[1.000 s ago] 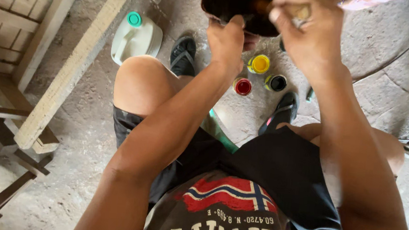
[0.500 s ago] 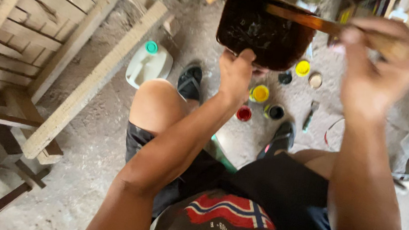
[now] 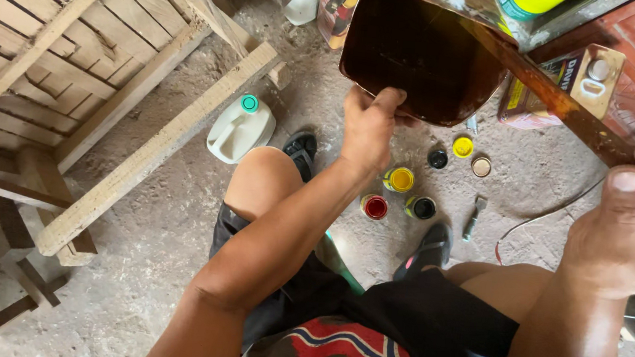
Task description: The person sits on a small stool and stirs a dark liquid stain in a plastic container with a wooden stick. They open small cans of pigment, pour contents into the container, and keep stirring while occasionally walking across the workshop with the container.
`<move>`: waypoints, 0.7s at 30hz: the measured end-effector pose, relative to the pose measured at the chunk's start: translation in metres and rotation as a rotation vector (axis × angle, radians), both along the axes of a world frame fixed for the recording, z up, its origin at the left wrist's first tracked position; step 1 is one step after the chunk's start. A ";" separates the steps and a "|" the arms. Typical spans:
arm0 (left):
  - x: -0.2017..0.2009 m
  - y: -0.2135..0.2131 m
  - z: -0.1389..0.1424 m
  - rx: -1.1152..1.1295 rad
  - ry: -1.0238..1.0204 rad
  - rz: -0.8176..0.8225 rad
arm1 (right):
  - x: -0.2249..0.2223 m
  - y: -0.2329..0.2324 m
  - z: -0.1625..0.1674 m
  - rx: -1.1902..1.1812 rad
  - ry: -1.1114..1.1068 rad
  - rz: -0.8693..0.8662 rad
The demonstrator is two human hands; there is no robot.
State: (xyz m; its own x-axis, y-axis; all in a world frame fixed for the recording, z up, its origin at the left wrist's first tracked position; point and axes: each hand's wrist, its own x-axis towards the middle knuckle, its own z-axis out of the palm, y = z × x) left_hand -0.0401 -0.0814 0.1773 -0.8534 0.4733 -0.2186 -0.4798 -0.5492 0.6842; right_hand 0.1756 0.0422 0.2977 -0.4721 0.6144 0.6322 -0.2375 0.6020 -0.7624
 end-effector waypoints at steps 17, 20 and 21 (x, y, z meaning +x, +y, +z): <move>-0.001 -0.003 0.000 -0.035 0.008 0.010 | 0.010 0.014 -0.018 0.045 0.001 -0.034; -0.001 -0.003 0.000 -0.051 0.001 0.011 | 0.006 0.008 -0.015 0.039 -0.039 -0.090; 0.000 -0.003 0.000 -0.057 -0.003 0.012 | 0.003 0.006 -0.013 0.053 -0.064 -0.085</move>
